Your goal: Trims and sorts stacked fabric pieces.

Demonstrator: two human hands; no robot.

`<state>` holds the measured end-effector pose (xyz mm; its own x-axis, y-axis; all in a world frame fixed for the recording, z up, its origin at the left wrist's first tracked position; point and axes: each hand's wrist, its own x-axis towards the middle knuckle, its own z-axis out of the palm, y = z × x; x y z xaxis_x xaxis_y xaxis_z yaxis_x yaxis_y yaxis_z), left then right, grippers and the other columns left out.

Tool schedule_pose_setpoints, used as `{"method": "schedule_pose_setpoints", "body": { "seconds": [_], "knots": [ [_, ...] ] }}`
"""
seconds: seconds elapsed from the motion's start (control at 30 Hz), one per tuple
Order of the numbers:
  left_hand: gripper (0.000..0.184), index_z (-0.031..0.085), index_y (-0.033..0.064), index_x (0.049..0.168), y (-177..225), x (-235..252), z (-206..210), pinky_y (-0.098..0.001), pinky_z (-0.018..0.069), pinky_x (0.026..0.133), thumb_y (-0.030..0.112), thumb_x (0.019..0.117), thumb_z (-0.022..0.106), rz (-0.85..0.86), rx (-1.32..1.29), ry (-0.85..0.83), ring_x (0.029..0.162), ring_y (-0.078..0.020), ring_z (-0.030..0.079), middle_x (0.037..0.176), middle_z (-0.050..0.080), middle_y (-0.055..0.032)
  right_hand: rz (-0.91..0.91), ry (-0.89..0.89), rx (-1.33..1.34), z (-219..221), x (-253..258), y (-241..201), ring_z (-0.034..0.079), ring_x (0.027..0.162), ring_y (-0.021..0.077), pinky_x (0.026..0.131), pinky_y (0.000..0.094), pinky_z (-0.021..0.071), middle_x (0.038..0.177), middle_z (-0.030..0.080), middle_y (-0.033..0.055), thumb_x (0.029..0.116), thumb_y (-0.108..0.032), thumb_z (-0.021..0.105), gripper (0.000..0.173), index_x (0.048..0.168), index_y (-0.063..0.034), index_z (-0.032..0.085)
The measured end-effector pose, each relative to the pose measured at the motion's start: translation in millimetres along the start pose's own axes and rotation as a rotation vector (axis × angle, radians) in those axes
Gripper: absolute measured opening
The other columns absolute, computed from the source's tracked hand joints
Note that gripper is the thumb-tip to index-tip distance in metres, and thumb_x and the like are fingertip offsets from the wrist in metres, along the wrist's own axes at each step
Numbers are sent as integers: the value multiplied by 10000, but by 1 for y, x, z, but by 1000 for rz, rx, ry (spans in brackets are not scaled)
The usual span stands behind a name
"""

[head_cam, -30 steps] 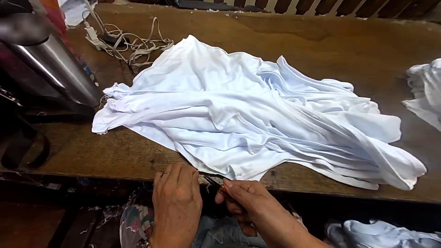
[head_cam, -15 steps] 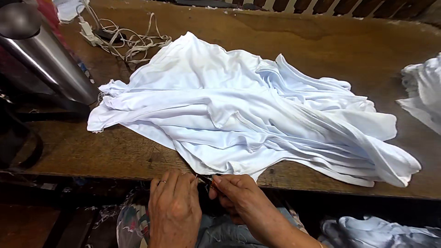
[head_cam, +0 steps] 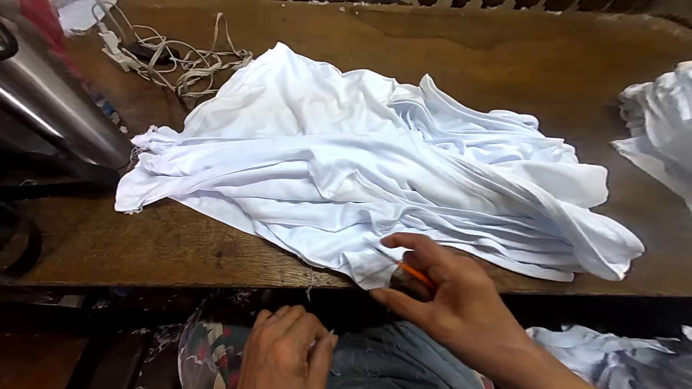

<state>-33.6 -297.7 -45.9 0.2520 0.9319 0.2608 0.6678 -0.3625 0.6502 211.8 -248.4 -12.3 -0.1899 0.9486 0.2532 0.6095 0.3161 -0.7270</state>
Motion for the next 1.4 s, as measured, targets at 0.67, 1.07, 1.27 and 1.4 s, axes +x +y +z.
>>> {"method": "schedule_pose_setpoints", "body": {
  "seconds": [0.67, 1.07, 1.27, 1.4],
  "knots": [
    [362, 730, -23, 986, 54, 48, 53, -421, 633, 692, 282, 1052, 547, -953, -1406, -121, 832, -259, 734, 972, 741, -175, -75, 73, -174, -15, 98, 44, 643, 664, 277, 597, 513, 526, 743, 650, 110, 876, -149, 726, 175, 1002, -33, 689],
    [196, 764, -8, 1016, 54, 11, 48, -288, 605, 601, 110, 1015, 607, -762, -1341, -198, 693, -126, 691, 890, 739, -101, 193, -613, 532, -61, -22, 56, 385, 499, -27, 458, 151, 305, 626, 495, -106, 1084, -433, 440, 418, 968, -174, 746],
    [209, 764, -7, 1049, 54, 4, 48, -282, 600, 598, 138, 1019, 616, -699, -1371, -221, 694, -120, 684, 903, 735, -98, 399, -700, 664, -40, -36, 61, 336, 462, -26, 430, 158, 254, 578, 433, -114, 1083, -362, 456, 380, 891, -170, 722],
    [205, 771, -4, 1044, 55, 3, 48, -279, 598, 603, 129, 1014, 618, -726, -1382, -230, 695, -121, 685, 893, 737, -100, 420, -709, 751, -29, -32, 55, 343, 465, -32, 430, 148, 253, 587, 458, -111, 1085, -328, 463, 375, 861, -154, 708]
  ]
}}
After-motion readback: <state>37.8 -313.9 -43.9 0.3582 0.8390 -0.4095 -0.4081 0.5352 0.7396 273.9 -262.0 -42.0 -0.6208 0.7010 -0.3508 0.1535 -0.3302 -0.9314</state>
